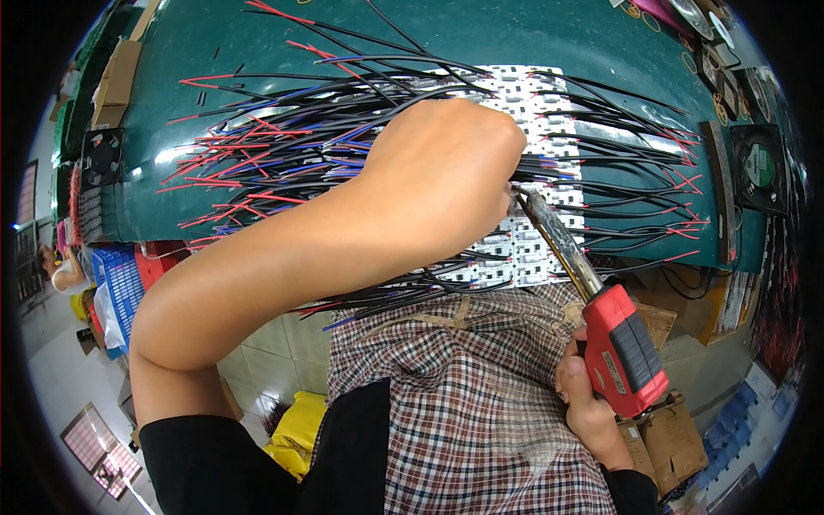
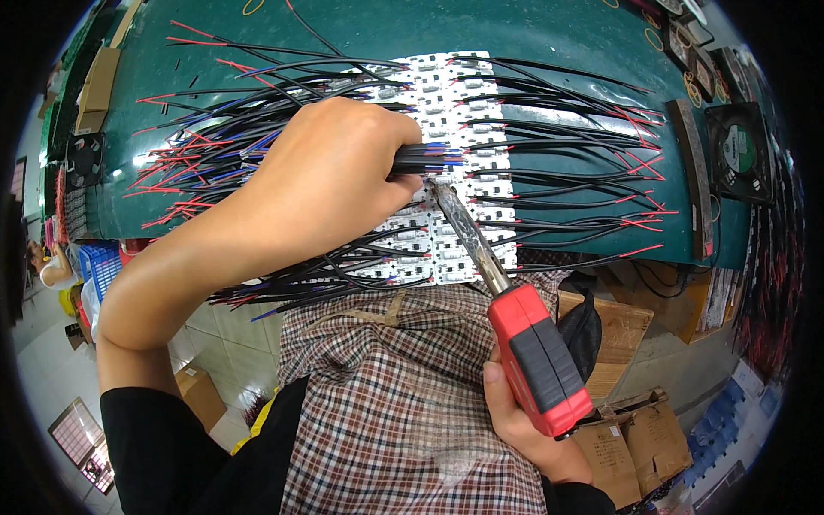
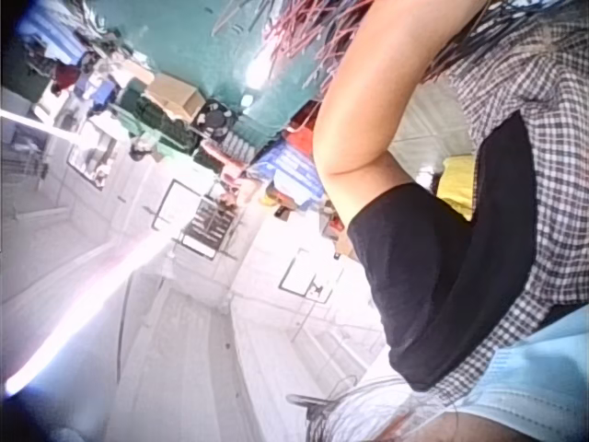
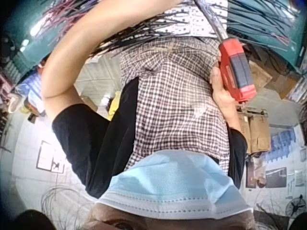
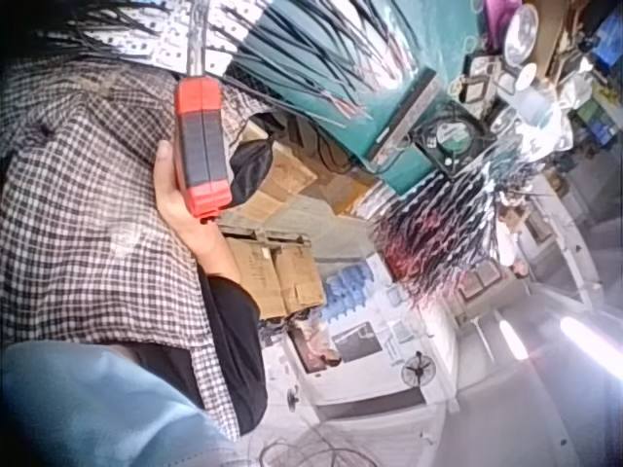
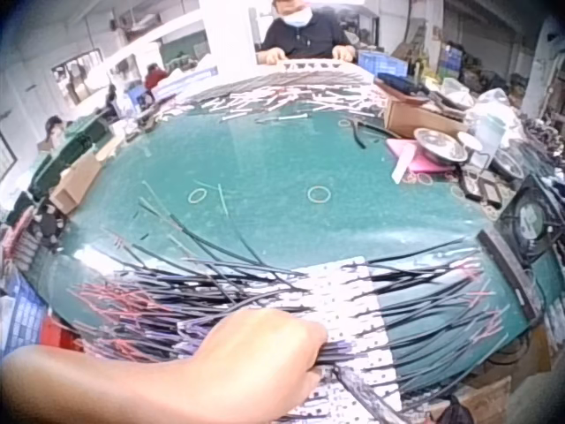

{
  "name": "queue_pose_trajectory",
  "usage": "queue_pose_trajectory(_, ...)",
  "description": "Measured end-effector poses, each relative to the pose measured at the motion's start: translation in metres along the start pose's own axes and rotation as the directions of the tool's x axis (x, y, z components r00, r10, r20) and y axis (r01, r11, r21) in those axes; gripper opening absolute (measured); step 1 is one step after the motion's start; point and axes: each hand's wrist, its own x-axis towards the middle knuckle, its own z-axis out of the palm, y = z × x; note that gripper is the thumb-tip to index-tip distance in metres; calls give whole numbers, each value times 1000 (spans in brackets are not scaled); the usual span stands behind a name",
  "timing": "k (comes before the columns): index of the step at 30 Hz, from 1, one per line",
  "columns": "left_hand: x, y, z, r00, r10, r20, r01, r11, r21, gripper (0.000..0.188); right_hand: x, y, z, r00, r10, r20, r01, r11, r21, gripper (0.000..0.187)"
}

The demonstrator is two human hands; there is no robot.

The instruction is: The person solders bundles of wires onto circuit boards using a handheld soldering iron, positioning the wire ends against the boards by hand.

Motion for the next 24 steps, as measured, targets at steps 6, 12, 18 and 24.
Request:
queue_pose_trajectory(6,3,4,4,1000,-18,8,18,999,30,17,1,-5,-1,988,153,-30,-151,986,68,20)
queue_pose_trajectory(12,6,5,1,999,-38,38,37,999,36,18,0,2,-4,994,87,-66,-92,994,-64,17)
queue_pose_trajectory(18,5,3,2,1000,11,8,-11,1000,18,12,1,3,-3,990,-64,-129,50,993,-108,17)
queue_pose_trajectory(24,-2,3,0,1000,15,13,-15,1000,18,18,3,6,1,987,-107,-124,87,984,-157,16)
